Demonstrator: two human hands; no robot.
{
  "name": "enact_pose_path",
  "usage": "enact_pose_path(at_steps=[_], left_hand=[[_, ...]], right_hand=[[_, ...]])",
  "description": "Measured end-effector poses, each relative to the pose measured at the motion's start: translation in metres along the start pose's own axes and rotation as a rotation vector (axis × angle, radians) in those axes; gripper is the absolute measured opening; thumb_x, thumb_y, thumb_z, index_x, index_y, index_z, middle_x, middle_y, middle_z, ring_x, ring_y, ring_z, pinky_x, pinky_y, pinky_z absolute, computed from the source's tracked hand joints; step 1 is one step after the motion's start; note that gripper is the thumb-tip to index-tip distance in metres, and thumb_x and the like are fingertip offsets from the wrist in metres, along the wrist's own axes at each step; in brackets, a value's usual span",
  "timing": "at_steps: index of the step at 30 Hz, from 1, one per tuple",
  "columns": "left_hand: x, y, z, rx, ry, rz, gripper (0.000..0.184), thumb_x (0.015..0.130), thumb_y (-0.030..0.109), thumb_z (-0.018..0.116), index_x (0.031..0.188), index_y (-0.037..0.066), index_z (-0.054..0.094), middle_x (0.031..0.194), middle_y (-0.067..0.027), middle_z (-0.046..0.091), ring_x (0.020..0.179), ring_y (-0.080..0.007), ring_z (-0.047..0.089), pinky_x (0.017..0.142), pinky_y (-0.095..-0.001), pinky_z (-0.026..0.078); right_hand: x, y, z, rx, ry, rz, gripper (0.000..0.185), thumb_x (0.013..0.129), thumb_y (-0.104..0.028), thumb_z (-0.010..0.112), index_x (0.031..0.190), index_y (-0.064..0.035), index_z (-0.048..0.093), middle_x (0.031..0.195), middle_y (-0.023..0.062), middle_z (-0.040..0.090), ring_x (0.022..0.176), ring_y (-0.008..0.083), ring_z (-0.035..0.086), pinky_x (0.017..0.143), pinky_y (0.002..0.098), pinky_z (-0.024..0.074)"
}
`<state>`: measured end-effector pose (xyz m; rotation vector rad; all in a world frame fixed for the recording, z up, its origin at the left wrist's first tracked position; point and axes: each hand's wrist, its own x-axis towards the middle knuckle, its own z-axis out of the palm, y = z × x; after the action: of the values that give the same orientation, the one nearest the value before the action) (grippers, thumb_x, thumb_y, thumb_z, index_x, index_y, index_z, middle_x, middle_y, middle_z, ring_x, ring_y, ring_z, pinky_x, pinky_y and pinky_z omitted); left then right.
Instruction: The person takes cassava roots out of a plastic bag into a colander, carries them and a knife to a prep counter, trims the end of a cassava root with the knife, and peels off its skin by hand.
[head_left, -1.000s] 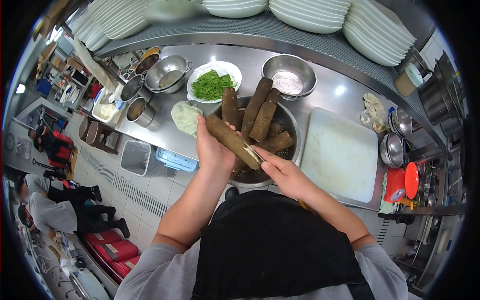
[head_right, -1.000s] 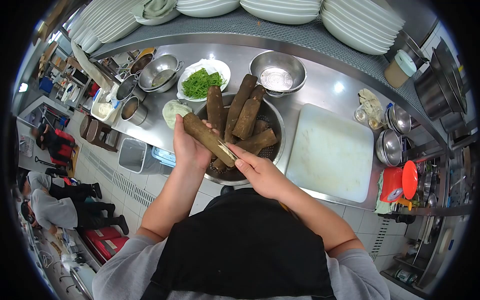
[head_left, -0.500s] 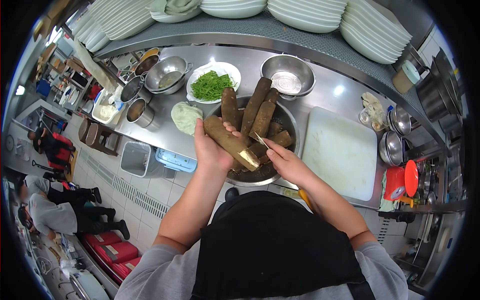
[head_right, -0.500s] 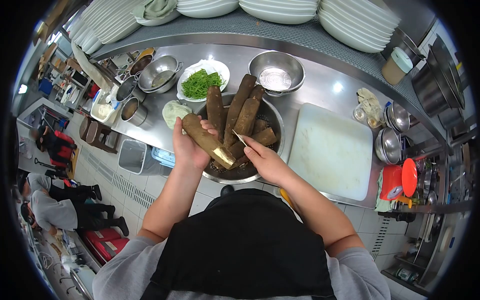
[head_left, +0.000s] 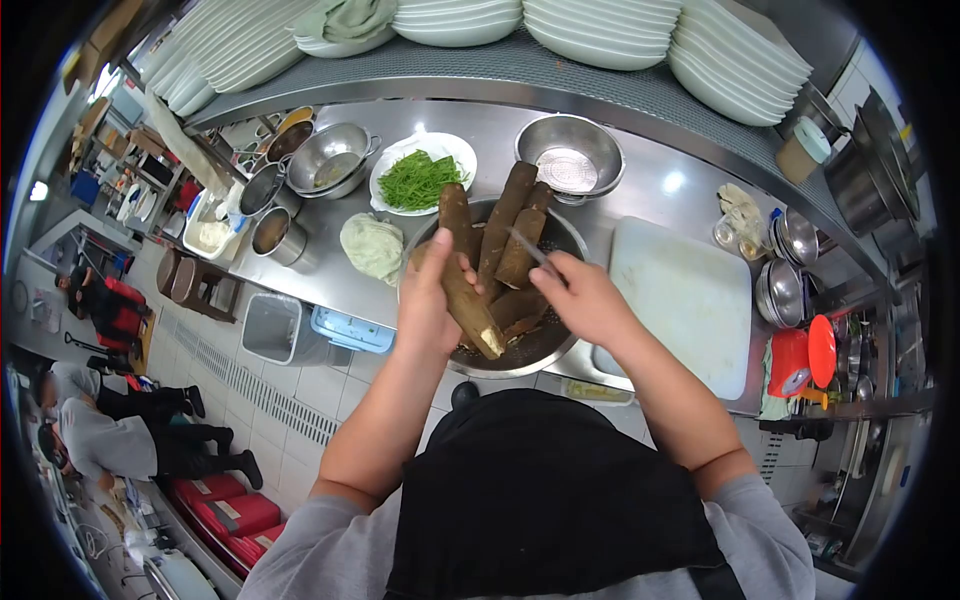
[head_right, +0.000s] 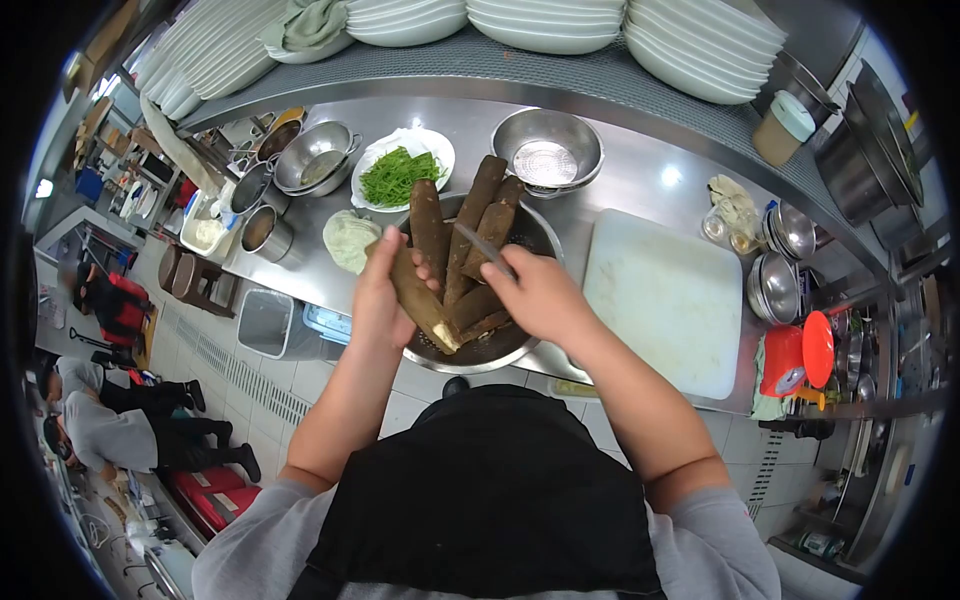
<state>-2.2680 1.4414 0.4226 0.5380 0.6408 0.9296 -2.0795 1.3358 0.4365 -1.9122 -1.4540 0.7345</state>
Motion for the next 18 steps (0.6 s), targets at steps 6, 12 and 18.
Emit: enact_pose_path(at_steps=[6, 12, 18], left_hand=[[0.009, -0.021, 0.008, 0.191, 0.008, 0.148, 0.039, 0.09, 0.018, 0.079, 0.114, 0.005, 0.051, 0.088, -0.0059, 0.062, 0.069, -0.0153, 0.062, 0.06, -0.0307, 0.054], [0.014, -0.017, 0.005, 0.08, 0.056, 0.067, 0.03, 0.092, 0.014, 0.071, 0.115, 0.004, 0.055, 0.094, -0.0076, 0.065, 0.078, -0.0182, 0.065, 0.065, -0.0329, 0.054], [0.026, -0.008, -0.015, -0.035, 0.035, 0.025, 0.035, 0.093, 0.018, 0.071, 0.12, 0.004, 0.054, 0.107, -0.0116, 0.065, 0.092, -0.0246, 0.066, 0.084, -0.0404, 0.056]], right_hand=[[0.003, -0.028, 0.018, -0.493, 0.128, -0.195, 0.025, 0.09, -0.023, 0.066, 0.103, -0.0022, 0.06, 0.09, 0.0186, 0.07, 0.081, 0.0377, 0.072, 0.073, 0.0494, 0.0573], [0.006, -0.028, 0.032, -0.528, 0.118, -0.227, 0.039, 0.089, -0.021, 0.065, 0.12, 0.0007, 0.056, 0.095, 0.0197, 0.069, 0.08, 0.0362, 0.072, 0.071, 0.0481, 0.0582], [-0.015, -0.031, 0.018, -0.498, 0.177, -0.27, 0.087, 0.085, -0.023, 0.073, 0.158, -0.0087, 0.028, 0.117, 0.0214, 0.056, 0.091, 0.0363, 0.069, 0.074, 0.0475, 0.0584]])
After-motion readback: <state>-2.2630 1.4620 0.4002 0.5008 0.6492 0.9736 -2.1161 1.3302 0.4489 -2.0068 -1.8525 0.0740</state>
